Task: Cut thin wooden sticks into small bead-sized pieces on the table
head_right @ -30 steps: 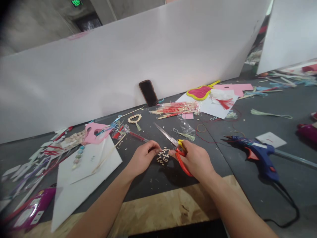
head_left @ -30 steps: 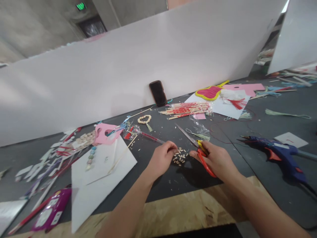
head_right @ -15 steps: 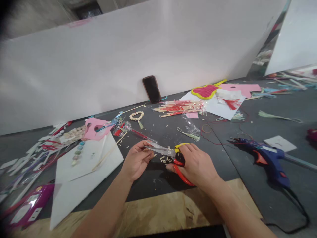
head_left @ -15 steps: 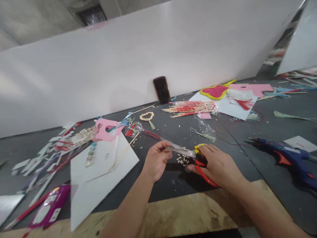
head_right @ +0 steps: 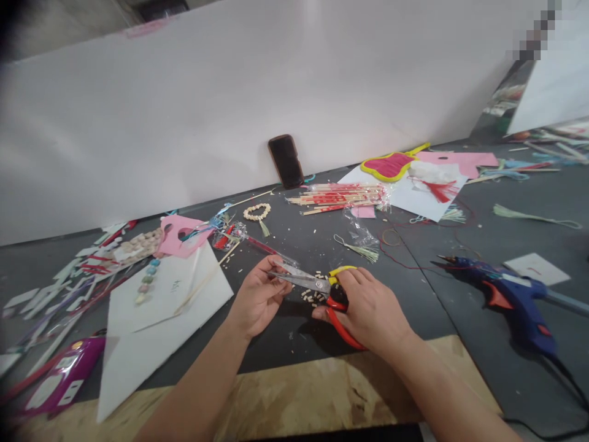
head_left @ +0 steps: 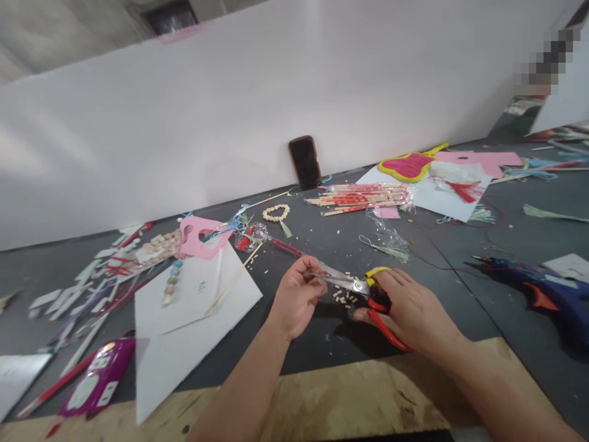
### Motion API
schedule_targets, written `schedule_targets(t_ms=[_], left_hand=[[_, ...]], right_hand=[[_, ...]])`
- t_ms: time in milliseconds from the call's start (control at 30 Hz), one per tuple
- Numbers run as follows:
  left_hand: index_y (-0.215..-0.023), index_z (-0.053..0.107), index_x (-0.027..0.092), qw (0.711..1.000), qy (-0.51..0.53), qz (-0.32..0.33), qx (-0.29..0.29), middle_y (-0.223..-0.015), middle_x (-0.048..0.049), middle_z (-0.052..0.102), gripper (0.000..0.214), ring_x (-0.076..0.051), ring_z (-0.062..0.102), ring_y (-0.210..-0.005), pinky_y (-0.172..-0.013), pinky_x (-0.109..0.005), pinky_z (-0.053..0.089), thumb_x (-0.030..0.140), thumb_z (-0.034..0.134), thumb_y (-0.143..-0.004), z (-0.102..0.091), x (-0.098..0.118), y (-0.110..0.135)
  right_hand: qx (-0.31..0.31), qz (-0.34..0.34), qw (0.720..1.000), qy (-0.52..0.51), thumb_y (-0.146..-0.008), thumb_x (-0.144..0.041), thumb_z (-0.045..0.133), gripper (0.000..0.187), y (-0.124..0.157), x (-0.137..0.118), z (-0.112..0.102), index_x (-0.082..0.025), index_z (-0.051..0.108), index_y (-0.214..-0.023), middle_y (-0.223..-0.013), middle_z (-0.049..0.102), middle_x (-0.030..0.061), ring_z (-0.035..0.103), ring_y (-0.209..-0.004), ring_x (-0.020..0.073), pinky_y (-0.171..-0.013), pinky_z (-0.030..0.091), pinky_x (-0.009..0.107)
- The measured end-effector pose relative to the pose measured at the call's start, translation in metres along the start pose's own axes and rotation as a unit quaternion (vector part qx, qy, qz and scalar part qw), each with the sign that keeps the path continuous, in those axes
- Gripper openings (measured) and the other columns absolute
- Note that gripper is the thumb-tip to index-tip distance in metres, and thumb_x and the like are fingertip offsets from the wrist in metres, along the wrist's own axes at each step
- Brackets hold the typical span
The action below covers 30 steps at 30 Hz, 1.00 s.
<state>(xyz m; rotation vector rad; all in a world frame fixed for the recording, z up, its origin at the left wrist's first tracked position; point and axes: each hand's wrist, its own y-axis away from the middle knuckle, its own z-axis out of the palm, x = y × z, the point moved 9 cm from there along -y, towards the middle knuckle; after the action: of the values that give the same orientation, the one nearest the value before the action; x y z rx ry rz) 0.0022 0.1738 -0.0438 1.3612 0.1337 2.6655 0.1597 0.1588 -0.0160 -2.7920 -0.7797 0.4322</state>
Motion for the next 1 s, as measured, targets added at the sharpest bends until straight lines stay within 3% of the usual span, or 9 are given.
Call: schedule_targets(t_ms=[500, 1000], left_hand=[[-0.081, 0.057, 0.018, 0.999, -0.013, 0.014, 0.03, -0.068, 0.0055, 0.056, 0.031, -0.006, 0.049, -0.059, -0.055, -0.018, 0.036, 0.002, 0.073, -0.059, -0.006, 0.0004, -0.0004], [-0.078, 0.056, 0.016, 0.999, -0.006, 0.031, 0.02, -0.066, 0.0053, 0.058, 0.029, -0.005, 0.048, -0.059, -0.057, -0.017, 0.035, 0.01, 0.079, -0.062, -0.0038, 0.0009, 0.0]], right_hand=[[-0.008, 0.002, 1.0, -0.017, -0.081, -0.047, 0.059, 0.028, -0.0003, 0.0005, 0.0035, -0.021, 0.05, -0.087, -0.086, 0.064, 0.0071, 0.061, -0.084, 0.0256, -0.068, 0.049, 0.036], [0.022, -0.008, 0.999, 0.027, -0.084, -0.045, 0.055, 0.024, 0.0037, 0.0005, -0.0038, -0.022, 0.052, -0.081, -0.082, 0.069, 0.0066, 0.065, -0.077, 0.0235, -0.061, 0.045, 0.031]])
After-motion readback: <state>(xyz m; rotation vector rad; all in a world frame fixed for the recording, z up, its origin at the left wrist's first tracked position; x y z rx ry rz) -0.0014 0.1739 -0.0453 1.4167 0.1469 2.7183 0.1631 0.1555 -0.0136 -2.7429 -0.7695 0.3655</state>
